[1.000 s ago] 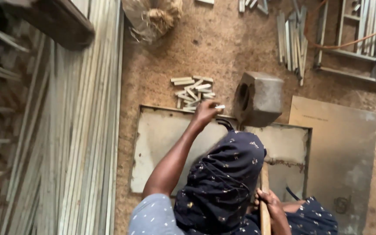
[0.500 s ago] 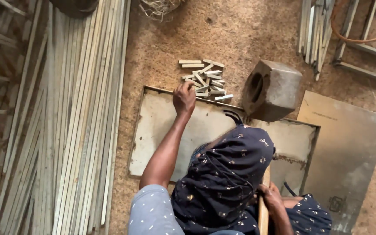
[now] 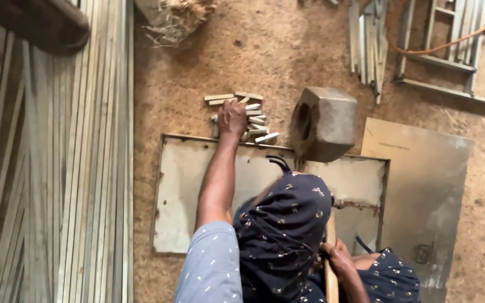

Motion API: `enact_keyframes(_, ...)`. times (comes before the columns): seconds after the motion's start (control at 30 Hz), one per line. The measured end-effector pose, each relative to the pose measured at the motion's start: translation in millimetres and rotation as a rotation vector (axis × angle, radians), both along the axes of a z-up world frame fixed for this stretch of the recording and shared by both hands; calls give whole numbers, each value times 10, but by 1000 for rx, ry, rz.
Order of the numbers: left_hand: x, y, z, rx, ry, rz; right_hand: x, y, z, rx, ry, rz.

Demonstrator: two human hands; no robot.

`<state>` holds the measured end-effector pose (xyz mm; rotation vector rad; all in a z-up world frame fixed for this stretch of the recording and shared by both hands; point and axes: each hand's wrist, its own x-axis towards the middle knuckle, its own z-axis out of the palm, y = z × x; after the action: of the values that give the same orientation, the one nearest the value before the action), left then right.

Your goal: Straightening and shaping small metal pieces using a hammer on a metal block.

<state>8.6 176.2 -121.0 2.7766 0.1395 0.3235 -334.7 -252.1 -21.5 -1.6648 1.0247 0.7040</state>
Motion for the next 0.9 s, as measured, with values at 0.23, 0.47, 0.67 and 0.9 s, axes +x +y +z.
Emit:
enact_keyframes(0.23,-95,-3,-64,-107,7,18,98,214,162,46,-15,-77)
enact_keyframes(0.47,-316,149,823,-353,15,11,39,313,107,150,-79,-93)
enact_keyframes(0.67,-373,165,1616,-463,-111,-131,14,382,11,175,-130,-149)
enact_keyframes(0.9,-413,-129,3907,-1528,-273,-336,-72,315,-423,286,-262,-97)
